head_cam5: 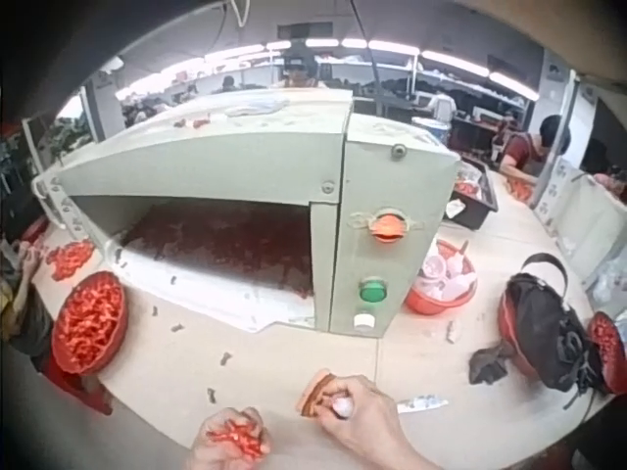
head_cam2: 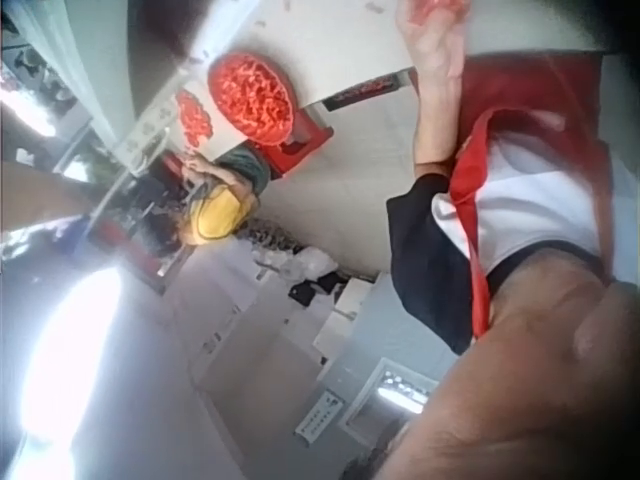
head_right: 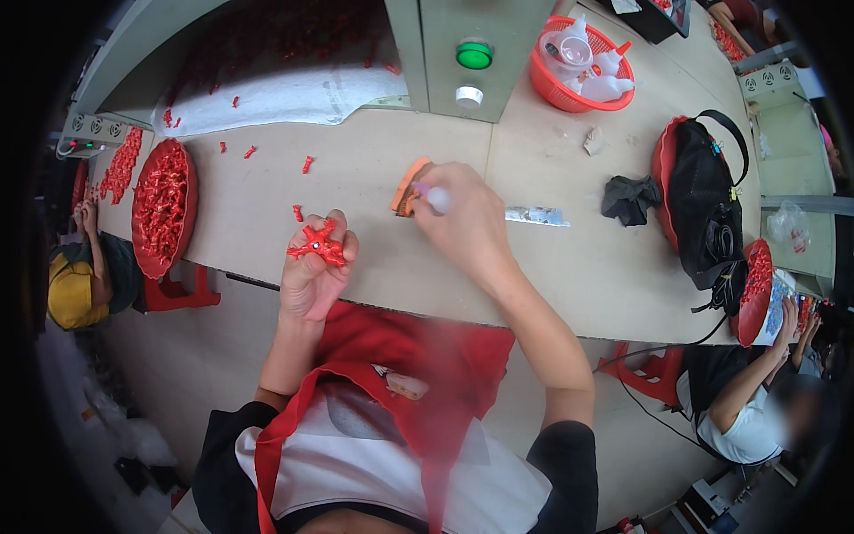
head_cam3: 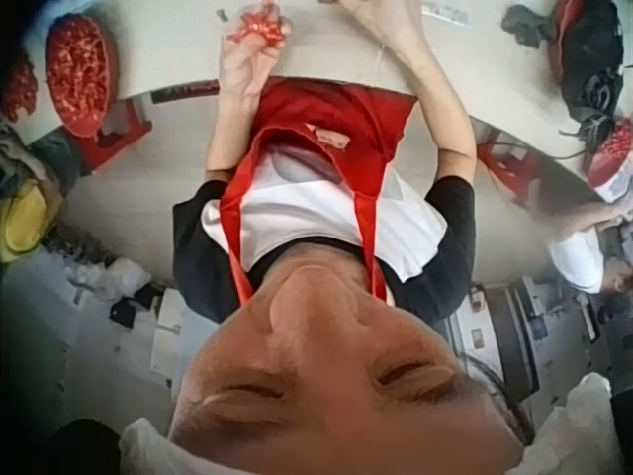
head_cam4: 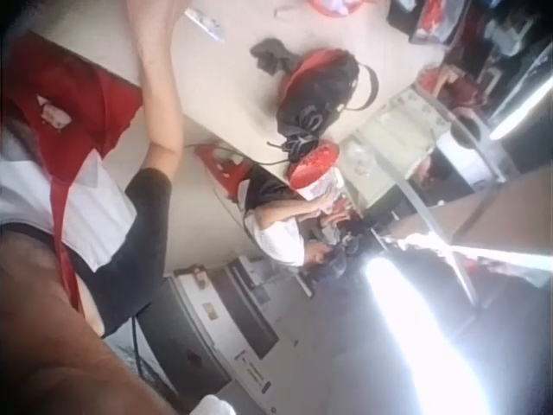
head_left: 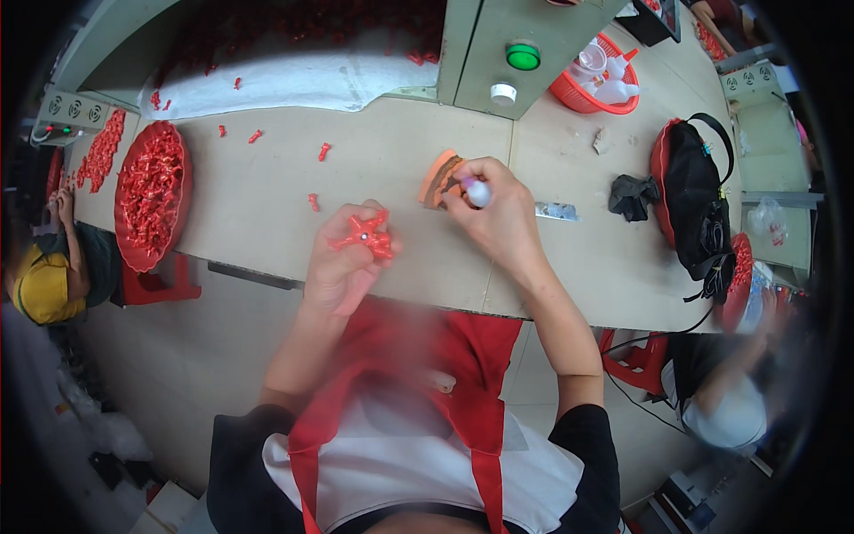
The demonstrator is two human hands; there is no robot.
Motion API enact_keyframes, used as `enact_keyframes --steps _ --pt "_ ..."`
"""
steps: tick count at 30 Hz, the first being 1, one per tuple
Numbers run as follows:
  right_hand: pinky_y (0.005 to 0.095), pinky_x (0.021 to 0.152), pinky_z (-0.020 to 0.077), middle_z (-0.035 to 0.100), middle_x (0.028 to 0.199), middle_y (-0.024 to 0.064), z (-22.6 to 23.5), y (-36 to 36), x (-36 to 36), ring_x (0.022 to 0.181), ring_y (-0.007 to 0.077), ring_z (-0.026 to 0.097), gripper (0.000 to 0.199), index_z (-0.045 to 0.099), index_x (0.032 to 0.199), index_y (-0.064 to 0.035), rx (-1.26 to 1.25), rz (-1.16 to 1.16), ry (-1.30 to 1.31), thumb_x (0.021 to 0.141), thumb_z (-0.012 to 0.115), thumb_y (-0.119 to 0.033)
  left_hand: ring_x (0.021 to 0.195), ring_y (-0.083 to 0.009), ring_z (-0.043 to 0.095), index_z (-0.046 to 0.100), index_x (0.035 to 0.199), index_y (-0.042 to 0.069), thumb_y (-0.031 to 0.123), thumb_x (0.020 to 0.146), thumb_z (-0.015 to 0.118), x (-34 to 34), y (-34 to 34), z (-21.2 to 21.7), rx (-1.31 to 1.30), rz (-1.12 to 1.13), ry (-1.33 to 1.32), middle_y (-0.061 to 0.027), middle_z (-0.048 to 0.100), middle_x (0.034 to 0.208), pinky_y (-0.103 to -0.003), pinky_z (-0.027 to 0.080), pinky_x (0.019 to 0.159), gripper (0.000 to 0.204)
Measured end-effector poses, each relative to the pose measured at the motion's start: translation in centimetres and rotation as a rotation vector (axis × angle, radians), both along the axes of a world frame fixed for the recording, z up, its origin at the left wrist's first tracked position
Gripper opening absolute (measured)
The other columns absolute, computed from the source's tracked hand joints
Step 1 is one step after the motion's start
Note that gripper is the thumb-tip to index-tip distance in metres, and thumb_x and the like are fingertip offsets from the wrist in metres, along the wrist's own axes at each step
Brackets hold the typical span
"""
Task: The person assembles small red plastic toy parts by applying glue with a precision applicator.
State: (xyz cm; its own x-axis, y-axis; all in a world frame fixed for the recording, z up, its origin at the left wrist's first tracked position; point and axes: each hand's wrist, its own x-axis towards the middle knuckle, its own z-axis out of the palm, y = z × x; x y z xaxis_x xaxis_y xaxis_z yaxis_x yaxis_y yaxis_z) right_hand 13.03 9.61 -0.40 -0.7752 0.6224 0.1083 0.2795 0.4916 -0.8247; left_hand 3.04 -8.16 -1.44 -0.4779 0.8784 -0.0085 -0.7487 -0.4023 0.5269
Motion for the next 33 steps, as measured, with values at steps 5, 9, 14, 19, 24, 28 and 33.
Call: enact_keyframes --steps 5,9,14,19,24,28,33 --pt "0.0271 0.058 0.0471 0.059 0.077 0.0047 1.0 -1.3 -0.6 0.065 0.0129 0.059 0.010 0.058 0.081 -0.0008 0.359 0.076 -0.234 0.074 0.064 -0.003 0.084 -0.0212 0.058 0.056 0.104 0.004 0.006 0.074 0.069 -0.1 -0.9 0.8 -0.053 0.059 0.084 -0.0068 0.051 0.100 -0.027 0.045 0.064 0.033" --pt "0.0275 0.059 0.0470 0.058 0.081 0.0067 1.9 -2.2 -0.4 0.065 0.0132 0.058 0.003 0.058 0.077 0.0008 -0.429 0.042 0.029 0.076 0.060 0.001 0.082 -0.0200 0.056 0.057 0.101 0.005 0.012 0.071 0.074 -0.6 -1.1 1.2 -0.050 0.092 0.153 -0.0053 0.049 0.094 -0.025 0.047 0.064 0.034" --pt "0.0251 0.061 0.0466 0.056 0.089 0.0094 5.1 -6.7 1.0 0.071 0.0139 0.057 0.006 0.060 0.080 0.0016 -0.513 0.171 0.332 0.075 0.059 0.005 0.083 -0.0165 0.053 0.057 0.101 0.003 0.009 0.072 0.073 -0.1 -1.5 0.6 -0.031 0.191 0.276 -0.0057 0.050 0.093 -0.027 0.044 0.067 0.033" --pt "0.0245 0.061 0.0479 0.054 0.092 0.0089 5.5 -8.9 0.8 0.075 0.0151 0.058 0.016 0.064 0.089 -0.0003 -0.172 0.200 0.422 0.073 0.065 0.005 0.085 -0.0143 0.052 0.058 0.096 0.000 0.002 0.072 0.072 -0.1 -1.8 0.9 -0.039 0.314 0.548 -0.0067 0.050 0.091 -0.027 0.045 0.069 0.028" --pt "0.0248 0.059 0.0482 0.055 0.088 0.0091 5.7 -9.2 0.9 0.072 0.0152 0.059 0.018 0.064 0.089 -0.0001 -0.107 0.204 0.410 0.072 0.064 0.006 0.081 -0.0131 0.052 0.058 0.092 0.000 0.003 0.066 0.075 0.3 -2.2 1.8 -0.108 0.319 0.580 -0.0066 0.050 0.090 -0.025 0.046 0.070 0.031" --pt "0.0251 0.056 0.0479 0.056 0.078 0.0081 6.3 -9.0 1.2 0.065 0.0161 0.059 0.022 0.065 0.086 -0.0021 -0.041 0.189 0.332 0.067 0.065 0.008 0.078 -0.0143 0.055 0.058 0.094 -0.003 -0.012 0.070 0.065 0.2 -2.2 1.9 -0.074 0.310 0.682 -0.0078 0.049 0.090 -0.029 0.053 0.069 0.027" --pt "0.0263 0.054 0.0458 0.057 0.073 0.0081 6.2 -6.7 1.7 0.062 0.0184 0.059 0.021 0.065 0.084 -0.0048 0.179 0.206 0.161 0.067 0.062 0.006 0.088 -0.0188 0.058 0.056 0.098 -0.003 -0.009 0.073 0.063 0.6 -2.4 1.7 -0.094 0.168 0.432 -0.0119 0.056 0.096 -0.031 0.052 0.073 0.027"
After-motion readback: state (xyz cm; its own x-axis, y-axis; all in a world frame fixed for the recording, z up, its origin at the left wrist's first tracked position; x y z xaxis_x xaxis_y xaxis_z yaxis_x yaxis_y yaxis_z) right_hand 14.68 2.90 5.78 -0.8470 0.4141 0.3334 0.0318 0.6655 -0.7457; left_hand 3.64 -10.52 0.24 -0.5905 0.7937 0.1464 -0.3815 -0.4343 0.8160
